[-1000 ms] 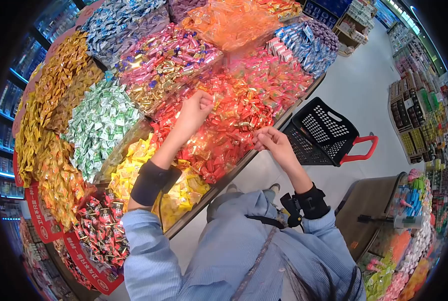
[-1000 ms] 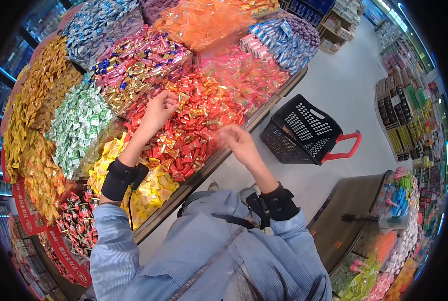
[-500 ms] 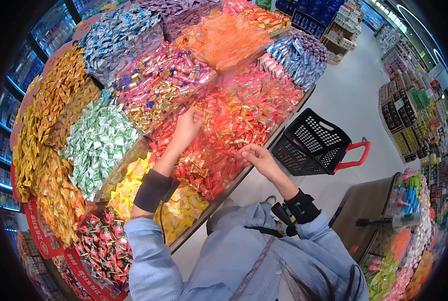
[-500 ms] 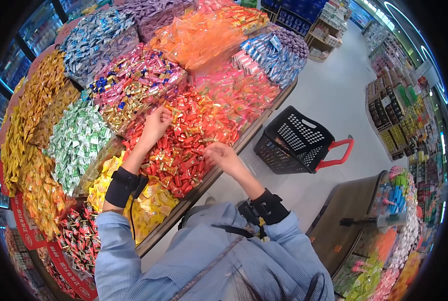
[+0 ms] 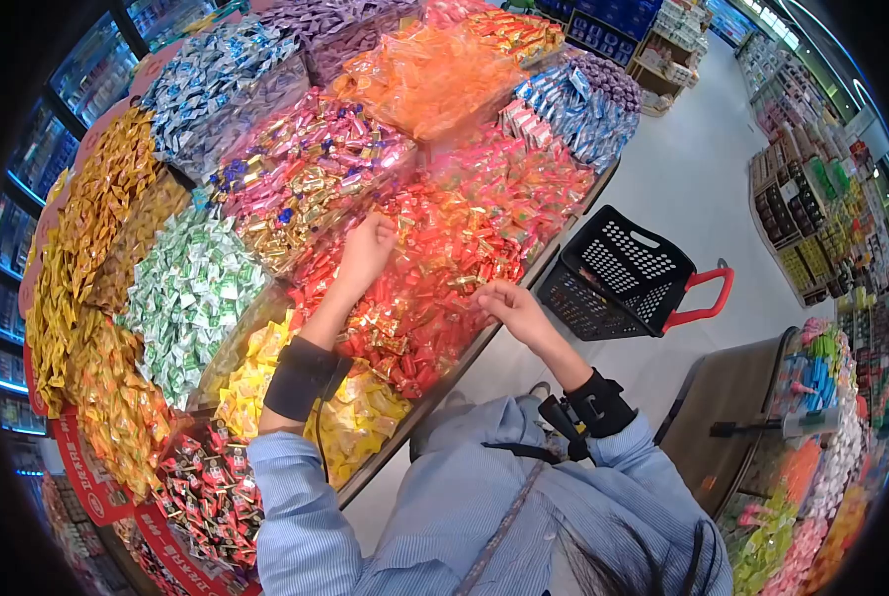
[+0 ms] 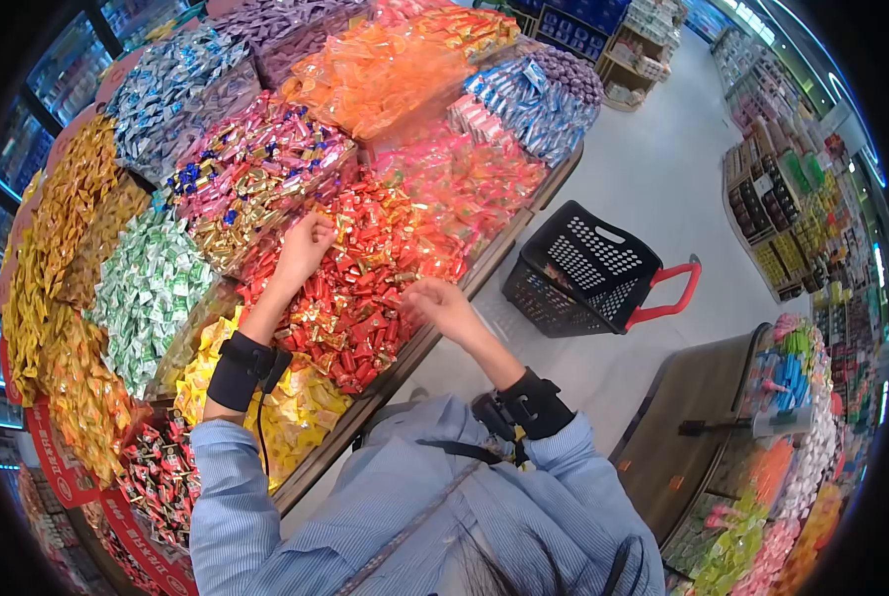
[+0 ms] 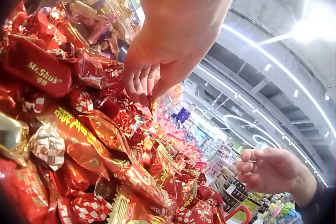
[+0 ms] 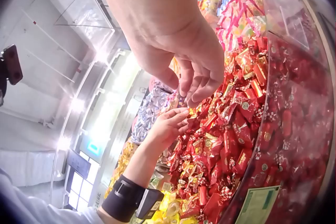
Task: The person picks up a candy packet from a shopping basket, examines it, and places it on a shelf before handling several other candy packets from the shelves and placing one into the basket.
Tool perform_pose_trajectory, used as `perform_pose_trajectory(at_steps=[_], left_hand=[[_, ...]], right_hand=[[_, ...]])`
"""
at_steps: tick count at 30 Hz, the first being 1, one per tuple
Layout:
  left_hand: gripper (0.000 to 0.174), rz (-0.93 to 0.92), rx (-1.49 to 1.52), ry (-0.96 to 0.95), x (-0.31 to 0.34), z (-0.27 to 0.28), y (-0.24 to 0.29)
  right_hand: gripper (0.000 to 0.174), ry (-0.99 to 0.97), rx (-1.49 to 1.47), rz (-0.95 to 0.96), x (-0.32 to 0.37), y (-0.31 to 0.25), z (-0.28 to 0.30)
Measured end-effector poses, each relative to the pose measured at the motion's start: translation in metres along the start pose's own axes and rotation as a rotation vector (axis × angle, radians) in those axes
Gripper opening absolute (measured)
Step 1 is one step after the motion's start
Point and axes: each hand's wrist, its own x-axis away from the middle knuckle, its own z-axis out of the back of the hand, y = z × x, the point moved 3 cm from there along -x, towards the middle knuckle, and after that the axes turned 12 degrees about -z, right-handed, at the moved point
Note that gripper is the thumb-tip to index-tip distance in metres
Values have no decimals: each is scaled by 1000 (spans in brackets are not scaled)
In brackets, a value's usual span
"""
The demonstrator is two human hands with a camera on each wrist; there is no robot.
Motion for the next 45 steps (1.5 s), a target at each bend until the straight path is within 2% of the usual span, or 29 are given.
perform_pose_trajectory(at_steps=[5,9,13,17,18,22,25,31,37,42,45], left_hand=[[19,-68,-57,45,1,5,21],[20,-81,23,62,5,-3,14],[22,-65,58,39,12,-7,38],[24,-81,108,-16,27,-9,107],[25,-172,157,7,30,-12,121],[26,-86,309,-41,36,-26,159],[26,-187,317,-2,32,-42,170],[25,-150,411,-142,33,-97,192],[27,-51,608,-250,28,-189,203],[28,-102,545,-378,16,-258,241],[27,-153,545,-387,4,-292,270]], right_hand=[[15,13,18,9,4,-2,1],[14,26,7,12,7,4,4],[15,20,-36,24,10,10,12],[16,57,-91,-1,16,20,29],[16,79,-109,6,19,20,34],[16,142,-169,-1,40,20,58],[16,181,-260,58,58,23,82],[16,384,-382,44,90,49,144],[17,511,-464,45,128,67,210],[18,564,-498,45,156,83,271],[18,578,-504,28,171,86,306]])
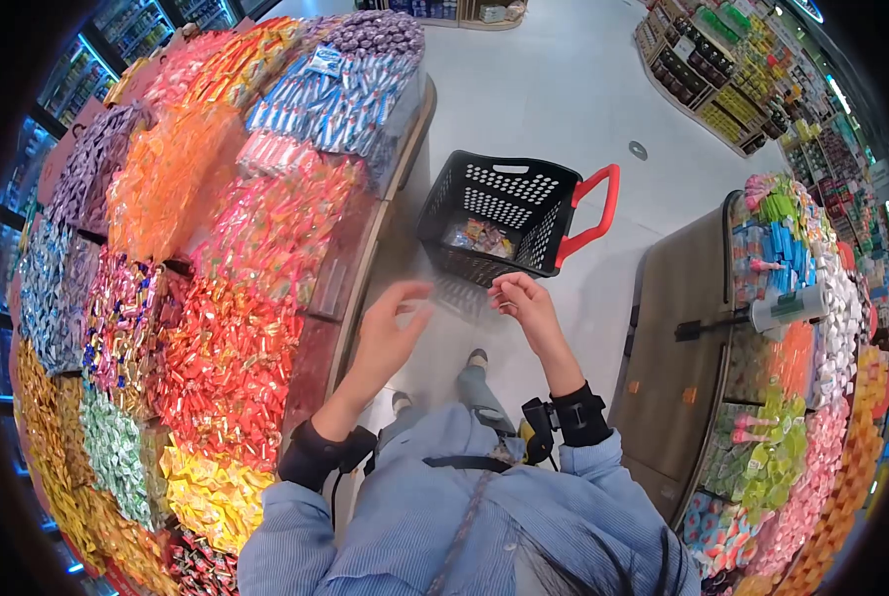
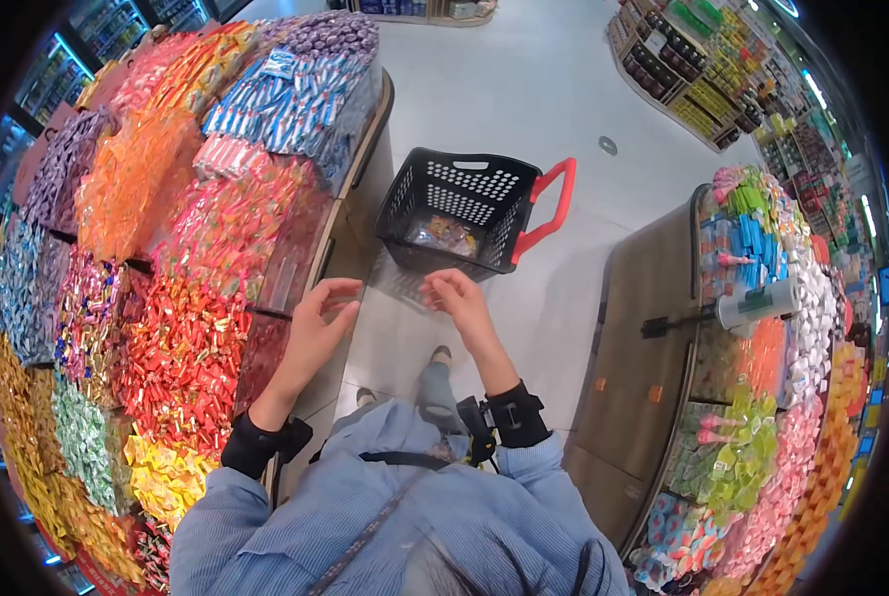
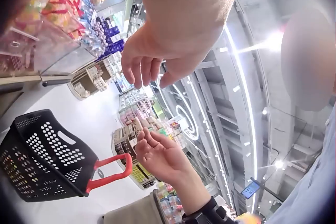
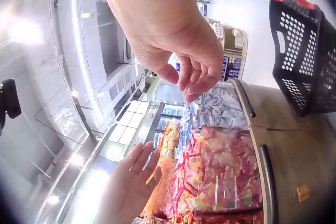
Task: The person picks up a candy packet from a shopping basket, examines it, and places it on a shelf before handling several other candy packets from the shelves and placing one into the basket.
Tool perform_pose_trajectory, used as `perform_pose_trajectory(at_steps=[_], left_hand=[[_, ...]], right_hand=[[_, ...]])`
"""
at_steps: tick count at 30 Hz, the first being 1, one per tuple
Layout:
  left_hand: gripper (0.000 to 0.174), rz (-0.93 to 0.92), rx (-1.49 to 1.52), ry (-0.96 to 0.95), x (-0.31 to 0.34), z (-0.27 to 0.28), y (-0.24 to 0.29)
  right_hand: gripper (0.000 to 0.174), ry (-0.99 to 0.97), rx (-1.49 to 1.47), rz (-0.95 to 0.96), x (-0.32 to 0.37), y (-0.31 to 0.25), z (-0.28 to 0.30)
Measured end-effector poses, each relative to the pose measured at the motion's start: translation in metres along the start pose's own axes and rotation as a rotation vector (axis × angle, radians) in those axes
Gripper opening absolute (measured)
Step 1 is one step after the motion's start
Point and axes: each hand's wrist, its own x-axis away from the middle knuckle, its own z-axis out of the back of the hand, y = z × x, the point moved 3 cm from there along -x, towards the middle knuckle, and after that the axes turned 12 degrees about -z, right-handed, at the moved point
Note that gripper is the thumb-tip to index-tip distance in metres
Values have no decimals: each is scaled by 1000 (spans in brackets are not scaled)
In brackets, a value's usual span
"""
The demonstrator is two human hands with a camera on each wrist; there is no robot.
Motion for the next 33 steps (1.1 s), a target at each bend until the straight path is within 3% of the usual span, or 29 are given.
perform_pose_trajectory(at_steps=[9,18,21,27,33], left_hand=[[26,18,8,23,-50,-59,-4],[23,132,20,122,-85,-46,-45],[23,160,9,117,-109,-30,-61],[23,210,67,108,-166,-5,-123],[25,295,231,73,-201,-11,-192]], right_hand=[[19,3,-27,-11,-21,-40,69],[18,-38,23,-187,-84,-47,70],[20,-23,1,-167,-116,-59,68],[18,120,21,-173,-201,-64,78],[19,245,-1,-333,-271,-21,89]])
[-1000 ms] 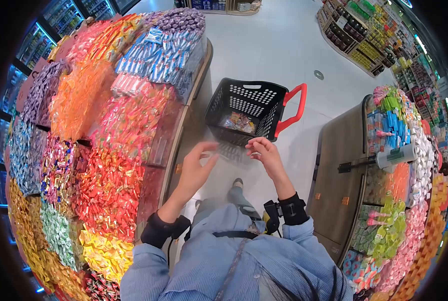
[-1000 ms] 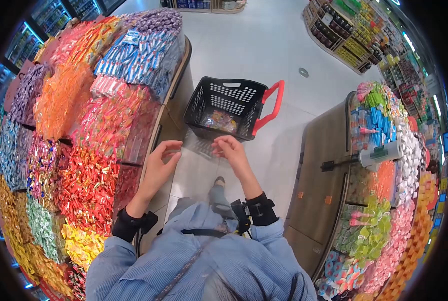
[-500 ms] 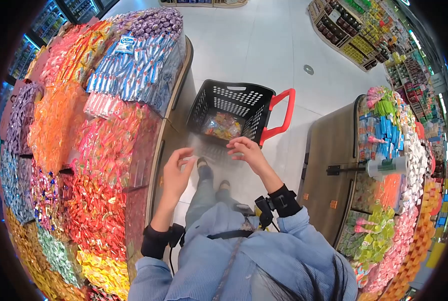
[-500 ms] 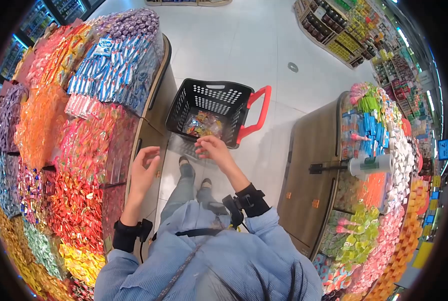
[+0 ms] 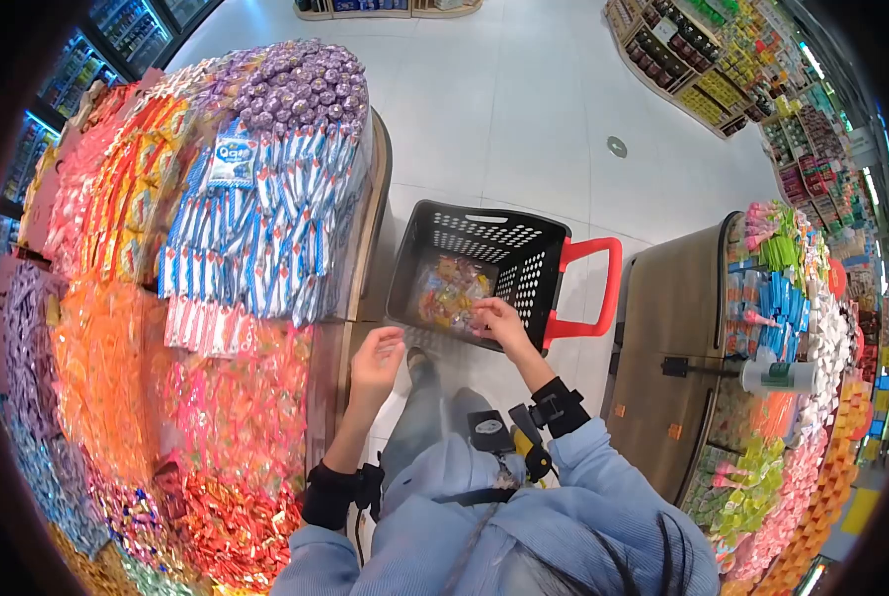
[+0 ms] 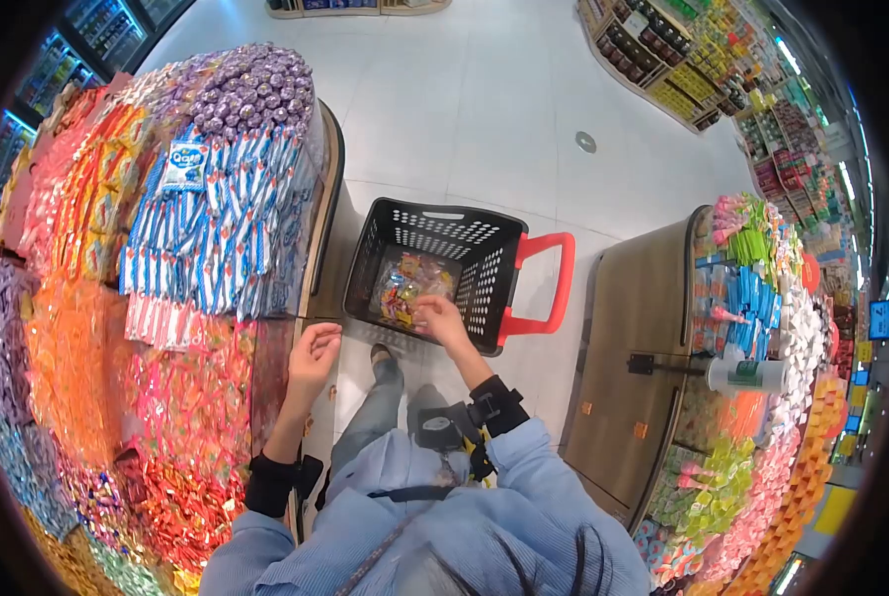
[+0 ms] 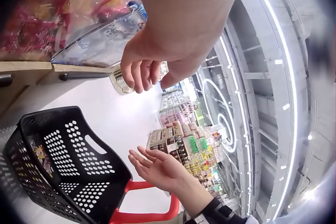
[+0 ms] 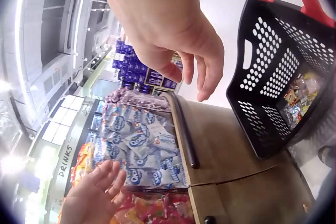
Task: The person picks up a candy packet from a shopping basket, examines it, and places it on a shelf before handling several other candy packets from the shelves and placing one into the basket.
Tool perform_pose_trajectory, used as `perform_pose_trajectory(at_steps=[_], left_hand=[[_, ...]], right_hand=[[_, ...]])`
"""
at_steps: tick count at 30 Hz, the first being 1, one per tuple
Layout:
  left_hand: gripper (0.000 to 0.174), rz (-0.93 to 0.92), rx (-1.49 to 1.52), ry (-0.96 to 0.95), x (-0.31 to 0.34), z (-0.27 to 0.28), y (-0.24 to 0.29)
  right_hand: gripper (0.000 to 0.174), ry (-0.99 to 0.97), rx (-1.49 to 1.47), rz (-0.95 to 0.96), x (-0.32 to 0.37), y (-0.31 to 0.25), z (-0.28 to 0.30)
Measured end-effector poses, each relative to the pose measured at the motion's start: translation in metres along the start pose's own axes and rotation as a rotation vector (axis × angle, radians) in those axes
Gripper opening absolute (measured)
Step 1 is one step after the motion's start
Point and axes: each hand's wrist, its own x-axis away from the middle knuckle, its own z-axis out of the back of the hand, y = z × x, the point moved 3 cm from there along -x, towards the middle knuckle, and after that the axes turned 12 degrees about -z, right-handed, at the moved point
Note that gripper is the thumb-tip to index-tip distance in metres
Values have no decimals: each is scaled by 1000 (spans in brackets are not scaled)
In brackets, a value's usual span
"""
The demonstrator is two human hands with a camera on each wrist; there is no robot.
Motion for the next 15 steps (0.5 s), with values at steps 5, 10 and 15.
perform_pose_trajectory(at_steps=[5,10,15], left_hand=[[23,65,-47,-40,-20,-4,-17],[21,150,-77,-71,-27,-8,-37],[20,244,-64,-47,-31,-18,-69]], right_hand=[[18,51,19,-94,-42,24,-5],[17,72,41,-189,-89,49,8],[17,168,162,-227,-149,72,32]])
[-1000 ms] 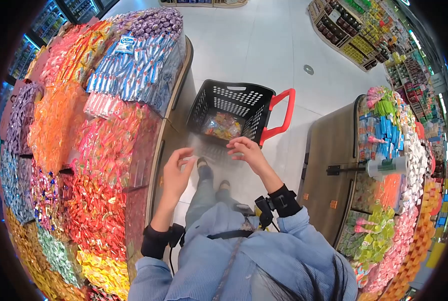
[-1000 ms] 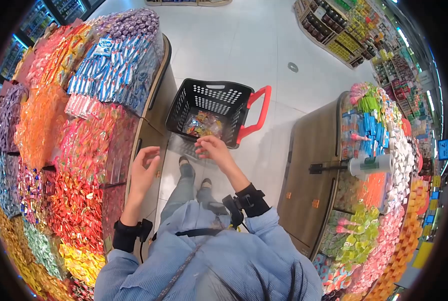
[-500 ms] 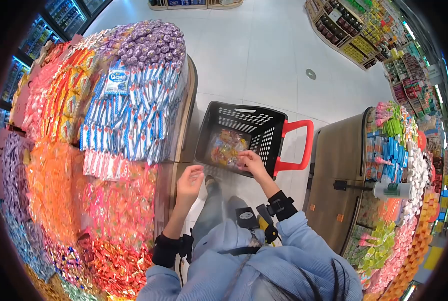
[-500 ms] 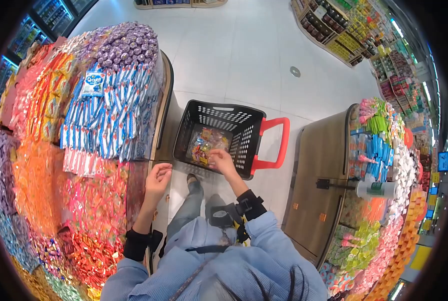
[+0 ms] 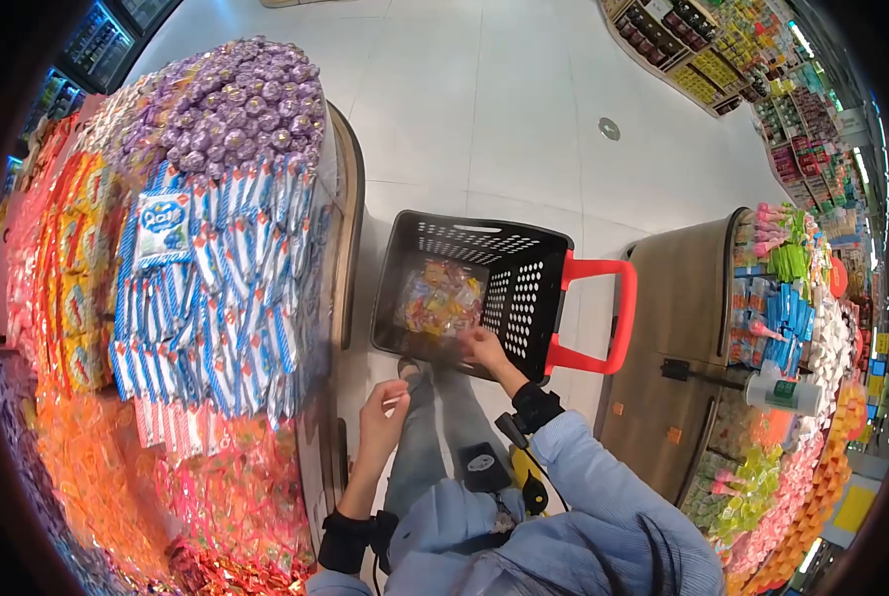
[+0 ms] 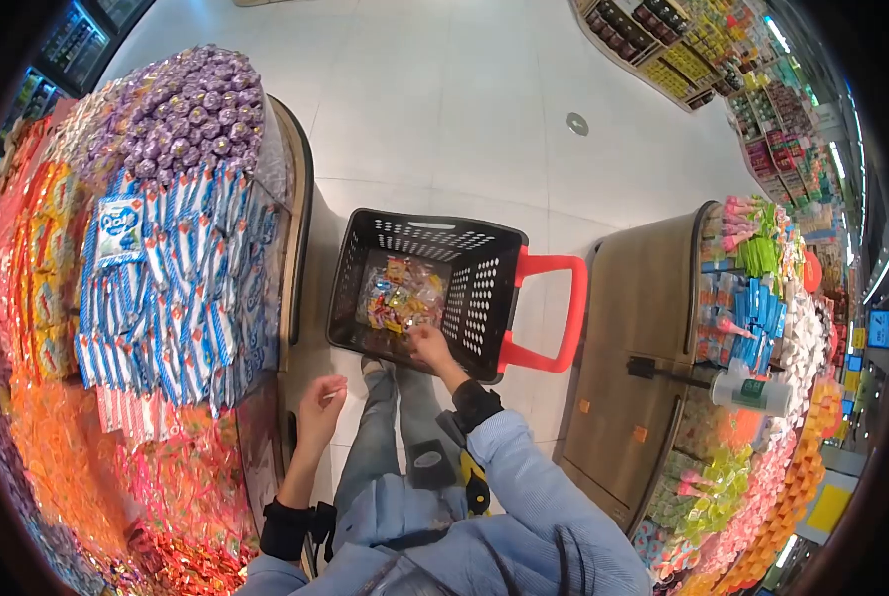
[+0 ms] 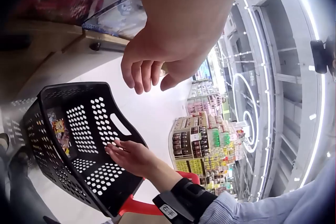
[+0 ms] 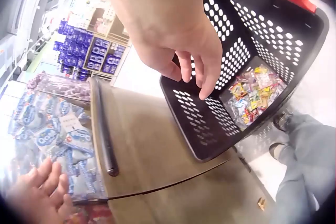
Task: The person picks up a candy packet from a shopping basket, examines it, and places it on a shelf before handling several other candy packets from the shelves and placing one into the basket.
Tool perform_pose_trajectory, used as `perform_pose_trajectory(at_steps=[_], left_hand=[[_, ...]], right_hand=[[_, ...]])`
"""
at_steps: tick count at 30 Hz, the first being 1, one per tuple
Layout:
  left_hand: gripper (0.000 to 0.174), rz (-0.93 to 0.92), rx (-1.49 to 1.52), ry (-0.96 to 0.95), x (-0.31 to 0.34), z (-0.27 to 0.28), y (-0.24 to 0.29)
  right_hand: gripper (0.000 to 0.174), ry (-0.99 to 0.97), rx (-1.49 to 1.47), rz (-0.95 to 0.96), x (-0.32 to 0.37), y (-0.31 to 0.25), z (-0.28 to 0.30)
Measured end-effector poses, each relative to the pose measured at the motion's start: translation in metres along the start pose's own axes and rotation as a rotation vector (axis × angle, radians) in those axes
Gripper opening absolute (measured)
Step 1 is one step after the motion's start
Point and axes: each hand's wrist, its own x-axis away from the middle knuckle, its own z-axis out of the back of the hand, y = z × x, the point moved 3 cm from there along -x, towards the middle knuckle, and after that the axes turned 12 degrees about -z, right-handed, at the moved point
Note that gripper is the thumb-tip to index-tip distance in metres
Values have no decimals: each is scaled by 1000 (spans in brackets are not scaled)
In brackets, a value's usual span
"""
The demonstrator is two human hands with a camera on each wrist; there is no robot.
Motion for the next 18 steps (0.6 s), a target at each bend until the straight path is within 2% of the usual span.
perform_pose_trajectory(at_steps=[5,8,12,18], left_hand=[[19,50,-46,41,-16,-10,-38],[17,118,-65,50,-32,-19,-59],[16,194,-87,55,-47,-29,-84],[19,241,-80,49,-66,-39,-112]], right_hand=[[18,179,375,-74,-70,28,25],[21,334,639,91,-104,37,36],[21,294,629,132,-152,53,40],[21,282,680,86,-187,59,48]])
